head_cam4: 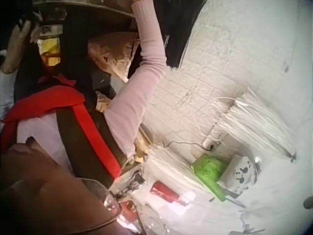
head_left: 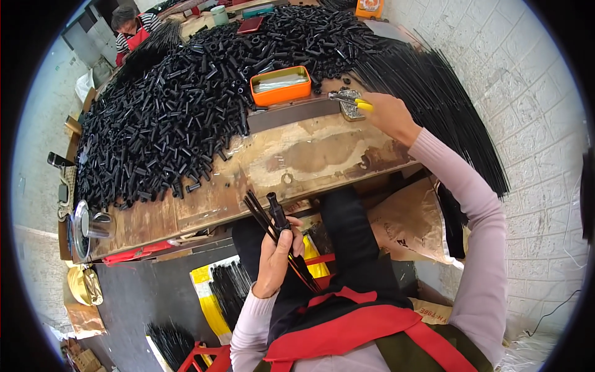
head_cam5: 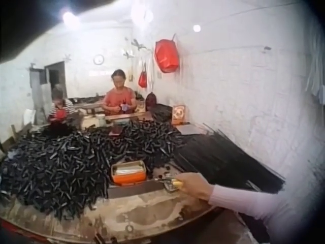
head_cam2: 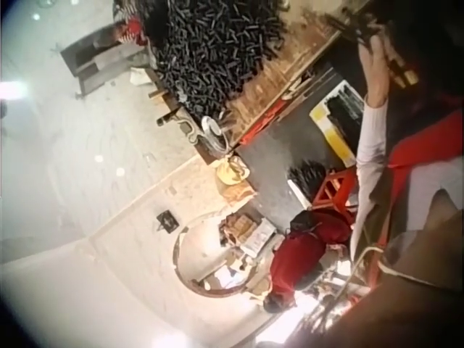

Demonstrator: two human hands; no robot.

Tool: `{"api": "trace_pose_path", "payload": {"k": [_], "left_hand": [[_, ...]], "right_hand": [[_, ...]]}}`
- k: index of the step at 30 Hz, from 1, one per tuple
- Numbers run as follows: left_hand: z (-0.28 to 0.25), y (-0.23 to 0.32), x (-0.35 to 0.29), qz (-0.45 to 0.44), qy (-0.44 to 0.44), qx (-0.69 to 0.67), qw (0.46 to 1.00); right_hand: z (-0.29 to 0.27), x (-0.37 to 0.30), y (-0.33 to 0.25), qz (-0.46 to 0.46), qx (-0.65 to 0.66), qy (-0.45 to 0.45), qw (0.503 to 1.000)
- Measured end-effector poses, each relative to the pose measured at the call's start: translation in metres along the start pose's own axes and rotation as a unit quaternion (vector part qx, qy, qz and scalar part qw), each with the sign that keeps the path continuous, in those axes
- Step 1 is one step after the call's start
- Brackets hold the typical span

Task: Assembling black plastic parts by trimming them with pliers and attaching them to bundles at a factory workbench.

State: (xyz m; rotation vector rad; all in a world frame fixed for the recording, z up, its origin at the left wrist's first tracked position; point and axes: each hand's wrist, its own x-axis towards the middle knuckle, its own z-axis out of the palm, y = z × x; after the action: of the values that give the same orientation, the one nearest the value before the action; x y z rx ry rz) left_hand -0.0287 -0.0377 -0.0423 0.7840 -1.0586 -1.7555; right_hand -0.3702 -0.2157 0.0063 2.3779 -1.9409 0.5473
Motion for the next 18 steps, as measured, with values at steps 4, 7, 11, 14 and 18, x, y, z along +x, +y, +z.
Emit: {"api": "trace_pose_path", "payload": {"k": [4, 7, 11, 14, 18], "left_hand": [[0.0, -0.001, 0.006, -0.008, -0.004, -0.002, 1.0], [-0.003, -0.003, 0.005, -0.003, 0.001, 0.01, 1.0], [0.005, 0.0, 0.0, -0.002, 0.003, 0.009, 1.0], [0.012, 0.002, -0.008, 0.006, 0.009, 0.007, 1.0], [0.019, 0.006, -0.018, 0.023, -0.008, 0.021, 0.999]], "right_hand": [[0.022, 0.021, 0.02, 0.002, -0.029, -0.053, 0.998], [0.02, 0.025, 0.016, 0.013, -0.007, -0.054, 0.998], [0.018, 0.035, 0.025, 0.026, 0.106, -0.03, 0.994], [0.017, 0.042, 0.024, 0.173, 0.312, -0.101, 0.929], [0.014, 0.043, 0.041, 0.228, 0.59, -0.18, 0.753]]}}
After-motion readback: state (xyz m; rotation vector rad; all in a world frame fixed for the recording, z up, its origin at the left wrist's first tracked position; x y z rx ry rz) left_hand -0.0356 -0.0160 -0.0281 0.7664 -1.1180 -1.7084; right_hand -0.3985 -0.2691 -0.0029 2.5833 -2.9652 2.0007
